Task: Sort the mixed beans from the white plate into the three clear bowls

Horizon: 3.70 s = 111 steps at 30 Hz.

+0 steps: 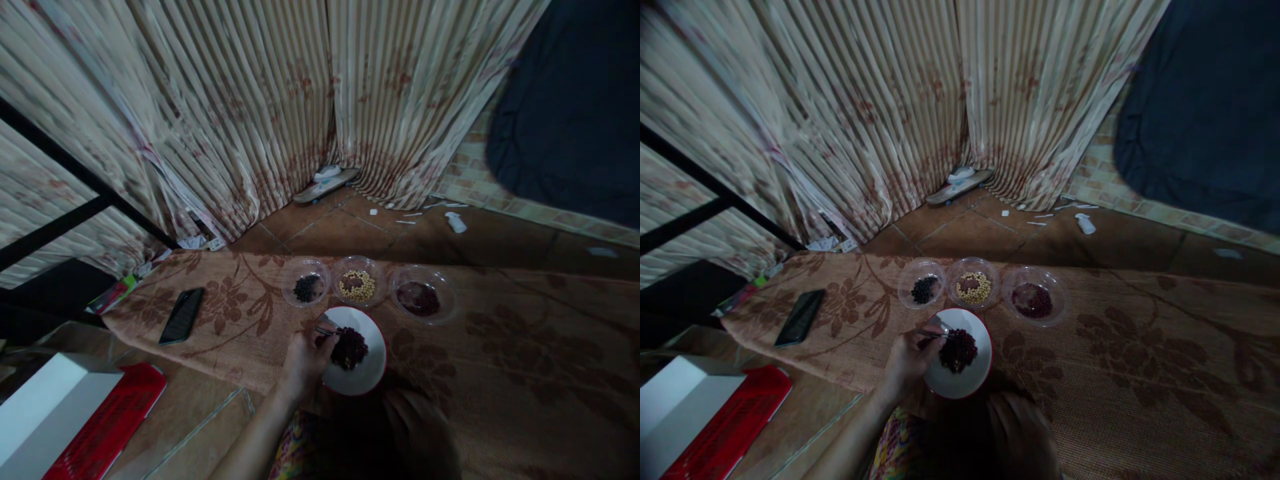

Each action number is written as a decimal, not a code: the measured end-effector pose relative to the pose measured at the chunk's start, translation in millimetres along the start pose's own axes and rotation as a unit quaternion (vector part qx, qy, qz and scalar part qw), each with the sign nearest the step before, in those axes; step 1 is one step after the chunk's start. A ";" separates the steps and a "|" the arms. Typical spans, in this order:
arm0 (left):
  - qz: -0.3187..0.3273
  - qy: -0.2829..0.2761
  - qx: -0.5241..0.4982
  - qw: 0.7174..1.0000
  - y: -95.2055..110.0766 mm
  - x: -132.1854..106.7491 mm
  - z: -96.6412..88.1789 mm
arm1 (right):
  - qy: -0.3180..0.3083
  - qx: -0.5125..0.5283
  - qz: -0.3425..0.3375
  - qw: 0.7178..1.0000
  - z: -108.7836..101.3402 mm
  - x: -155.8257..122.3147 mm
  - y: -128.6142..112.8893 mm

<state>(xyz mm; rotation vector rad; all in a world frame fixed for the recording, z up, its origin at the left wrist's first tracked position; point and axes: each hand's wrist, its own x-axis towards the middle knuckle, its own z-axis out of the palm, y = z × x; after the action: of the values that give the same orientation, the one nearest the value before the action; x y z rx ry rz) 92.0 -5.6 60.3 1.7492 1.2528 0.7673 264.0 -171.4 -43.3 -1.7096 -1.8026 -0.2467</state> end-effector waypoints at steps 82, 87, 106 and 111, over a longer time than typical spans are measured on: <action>0.072 -0.079 0.123 0.987 5.9 8.1 -6.2 | -0.014 -0.025 -0.012 1.000 2.3 -3.2 4.8; 0.034 -0.026 0.082 0.996 0.4 1.9 -1.9 | -0.010 -0.004 0.011 1.000 -0.3 0.9 -1.0; -0.007 0.003 0.030 1.000 3.9 -6.3 -6.8 | -0.017 -0.006 0.013 1.000 0.6 -2.2 -0.2; -0.020 0.002 0.043 0.999 1.4 -5.2 -6.2 | -0.019 -0.007 0.008 1.000 -1.0 0.3 -1.0</action>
<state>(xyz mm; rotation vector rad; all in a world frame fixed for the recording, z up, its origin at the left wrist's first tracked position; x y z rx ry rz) 85.7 -9.1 64.3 1.7864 1.3359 0.7047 263.4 -171.9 -42.0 -1.7472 -1.8177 -0.2225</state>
